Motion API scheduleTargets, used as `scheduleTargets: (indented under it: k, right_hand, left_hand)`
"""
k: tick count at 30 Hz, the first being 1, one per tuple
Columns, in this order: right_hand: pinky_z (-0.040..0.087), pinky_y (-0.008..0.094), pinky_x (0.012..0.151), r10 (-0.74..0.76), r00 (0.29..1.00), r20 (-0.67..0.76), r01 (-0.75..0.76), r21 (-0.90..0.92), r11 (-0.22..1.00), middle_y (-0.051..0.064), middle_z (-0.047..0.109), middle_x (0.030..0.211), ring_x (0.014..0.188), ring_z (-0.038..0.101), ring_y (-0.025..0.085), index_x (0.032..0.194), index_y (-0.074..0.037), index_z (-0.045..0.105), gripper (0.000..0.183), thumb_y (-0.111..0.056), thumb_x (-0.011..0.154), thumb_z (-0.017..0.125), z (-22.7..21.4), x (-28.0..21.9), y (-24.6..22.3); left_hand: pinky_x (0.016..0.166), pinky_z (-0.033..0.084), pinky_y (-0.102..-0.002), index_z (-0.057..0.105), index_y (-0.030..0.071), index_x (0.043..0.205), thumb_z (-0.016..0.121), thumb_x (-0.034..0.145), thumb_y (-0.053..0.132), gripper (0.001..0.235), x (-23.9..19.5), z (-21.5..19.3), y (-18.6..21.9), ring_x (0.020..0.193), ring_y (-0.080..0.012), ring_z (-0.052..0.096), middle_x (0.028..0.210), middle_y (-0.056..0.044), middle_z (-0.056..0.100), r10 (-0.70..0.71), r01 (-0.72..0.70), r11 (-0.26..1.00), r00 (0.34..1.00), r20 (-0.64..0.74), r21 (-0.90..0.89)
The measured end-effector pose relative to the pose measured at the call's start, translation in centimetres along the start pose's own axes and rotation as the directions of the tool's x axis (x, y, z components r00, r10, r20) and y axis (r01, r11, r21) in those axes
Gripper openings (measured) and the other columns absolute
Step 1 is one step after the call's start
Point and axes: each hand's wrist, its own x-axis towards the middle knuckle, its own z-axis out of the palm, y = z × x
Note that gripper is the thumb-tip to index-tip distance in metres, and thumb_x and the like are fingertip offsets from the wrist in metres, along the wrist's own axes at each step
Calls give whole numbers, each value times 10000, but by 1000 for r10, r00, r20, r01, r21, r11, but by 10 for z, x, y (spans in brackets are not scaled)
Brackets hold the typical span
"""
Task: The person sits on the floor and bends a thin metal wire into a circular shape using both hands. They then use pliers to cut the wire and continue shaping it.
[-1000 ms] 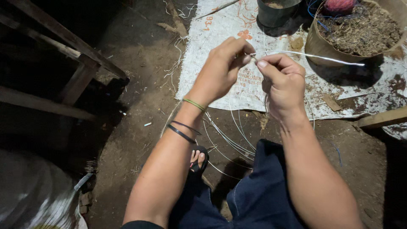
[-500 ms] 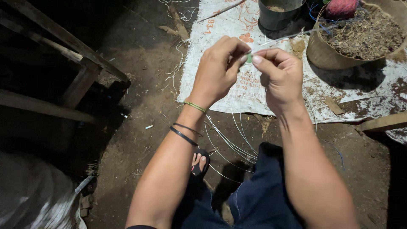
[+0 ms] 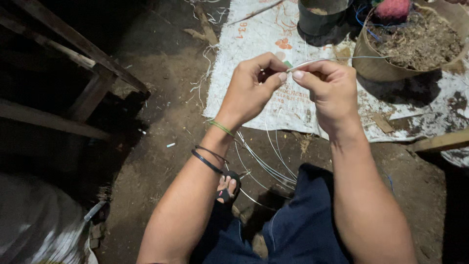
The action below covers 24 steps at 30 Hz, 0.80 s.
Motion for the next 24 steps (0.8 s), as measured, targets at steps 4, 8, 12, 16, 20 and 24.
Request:
scheduleTargets:
  k: [4, 8, 12, 16, 20, 24]
  right_hand:
    - [495, 182, 703, -182, 983, -11, 182, -15, 983, -2, 714, 861, 752, 609, 22, 1019, 39, 746, 74, 12, 956, 774, 3, -4, 9]
    - [459, 186, 681, -260, 962, -84, 255, -62, 965, 8, 685, 847, 734, 557, 26, 1045, 47, 752, 55, 38, 991, 757, 11, -6, 17]
    - [517, 199, 736, -251, 964, -87, 257, 67, 964, 26, 723, 892, 779, 622, 44, 1036, 38, 736, 52, 49, 988, 750, 15, -1, 23]
    - [510, 209, 759, -282, 958, -49, 286, 87, 954, 34, 736, 958, 813, 613, 53, 1024, 33, 722, 73, 59, 982, 776, 11, -2, 25]
    - [509, 200, 731, -162, 986, -25, 163, 17, 987, 16, 730, 909, 790, 627, 45, 1023, 23, 739, 85, 19, 951, 784, 9, -3, 19]
    - [371, 186, 621, -49, 999, 23, 48, 34, 998, -37, 628, 778, 658, 487, 16, 1043, 26, 763, 116, -33, 948, 796, 4, -11, 16]
  left_hand:
    - [633, 462, -229, 683, 6, 944, 695, 970, 111, 109, -6, 5, -4, 718, -29, 521, 780, 34, 624, -28, 29, 999, 998, -50, 20]
    - [614, 436, -232, 667, 2, 914, 684, 998, 134, 157, -7, 7, -2, 708, -28, 493, 757, 47, 591, -20, 21, 1000, 998, -55, 11]
    - [610, 428, -212, 686, 8, 939, 689, 991, 133, 136, -5, 6, -1, 711, -19, 502, 771, 59, 607, -19, 16, 998, 999, -39, -66]
    - [552, 409, -213, 667, 17, 976, 698, 986, 119, 107, -9, 4, -3, 659, -35, 491, 752, 50, 570, -138, 142, 967, 990, 34, -213]
    - [524, 513, -250, 612, 20, 948, 698, 950, 86, 108, -8, 1, -3, 631, -60, 590, 764, 22, 609, -216, 218, 947, 976, 36, -234]
    - [584, 549, -286, 595, 9, 956, 731, 948, 59, 145, -15, 5, -7, 683, -103, 636, 799, -33, 657, 27, -16, 987, 997, -71, 159]
